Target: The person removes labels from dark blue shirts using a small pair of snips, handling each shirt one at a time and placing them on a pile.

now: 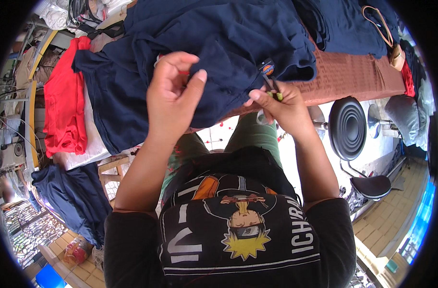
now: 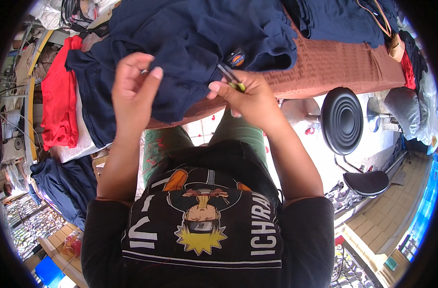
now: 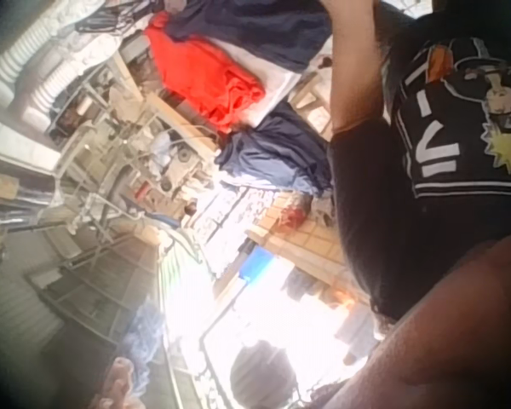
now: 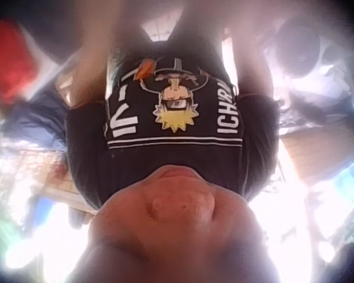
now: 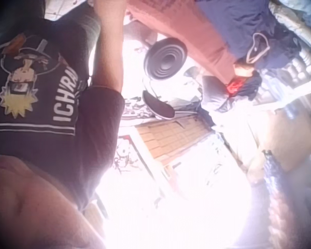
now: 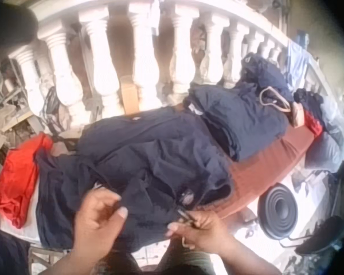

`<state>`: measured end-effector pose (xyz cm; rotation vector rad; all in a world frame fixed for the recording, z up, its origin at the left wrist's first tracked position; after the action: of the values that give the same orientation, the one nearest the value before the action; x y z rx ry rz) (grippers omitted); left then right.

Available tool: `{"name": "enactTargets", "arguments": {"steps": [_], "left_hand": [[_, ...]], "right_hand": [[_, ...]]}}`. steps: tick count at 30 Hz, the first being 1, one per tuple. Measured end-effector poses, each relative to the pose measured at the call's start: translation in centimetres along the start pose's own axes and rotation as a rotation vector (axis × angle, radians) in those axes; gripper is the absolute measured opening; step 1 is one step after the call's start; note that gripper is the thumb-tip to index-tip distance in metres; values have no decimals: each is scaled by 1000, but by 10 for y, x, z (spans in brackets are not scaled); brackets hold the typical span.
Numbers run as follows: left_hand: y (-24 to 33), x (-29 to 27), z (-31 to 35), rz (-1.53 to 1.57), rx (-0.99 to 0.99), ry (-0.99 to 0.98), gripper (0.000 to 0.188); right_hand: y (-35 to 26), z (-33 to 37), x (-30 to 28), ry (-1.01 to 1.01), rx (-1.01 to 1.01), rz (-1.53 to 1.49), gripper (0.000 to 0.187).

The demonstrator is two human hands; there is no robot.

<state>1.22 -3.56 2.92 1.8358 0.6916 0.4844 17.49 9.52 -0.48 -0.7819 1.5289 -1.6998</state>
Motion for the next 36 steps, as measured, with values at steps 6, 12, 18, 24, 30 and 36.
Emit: {"name": "enactTargets", "arguments": {"steps": [6,12,18,24,30,36], "left_hand": [[-8,-6,-12,-297,45,-8,27],[16,14,2,-600,354,-145,30],[6,28,2,-677,440,-234,26],[5,28,1,-726,419,-284,16],[16,27,1,-559,389,-284,6],[52,-14,-22,-253,408,-676,17]], "right_hand": [[-4,-10,0,-25,-59,-122,25],[5,-14,3,-3,64,-311,29],[0,-8,8,-21,26,-276,31],[-6,-4,9,-32,-13,-287,30],[-1,-13,8,34,92,-383,31],[-5,-12,-1,125,75,-428,31]]}}
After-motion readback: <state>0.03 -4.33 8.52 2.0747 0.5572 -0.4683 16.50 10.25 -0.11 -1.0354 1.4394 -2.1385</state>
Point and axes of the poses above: each hand's wrist, its own z-axis away from the middle knuckle, its own x-axis out of the palm, y = z × x, the point moved 3 cm from there along -z, towards the middle knuckle, and after that the axes turned 1 degree about x, right-handed, at the moved point
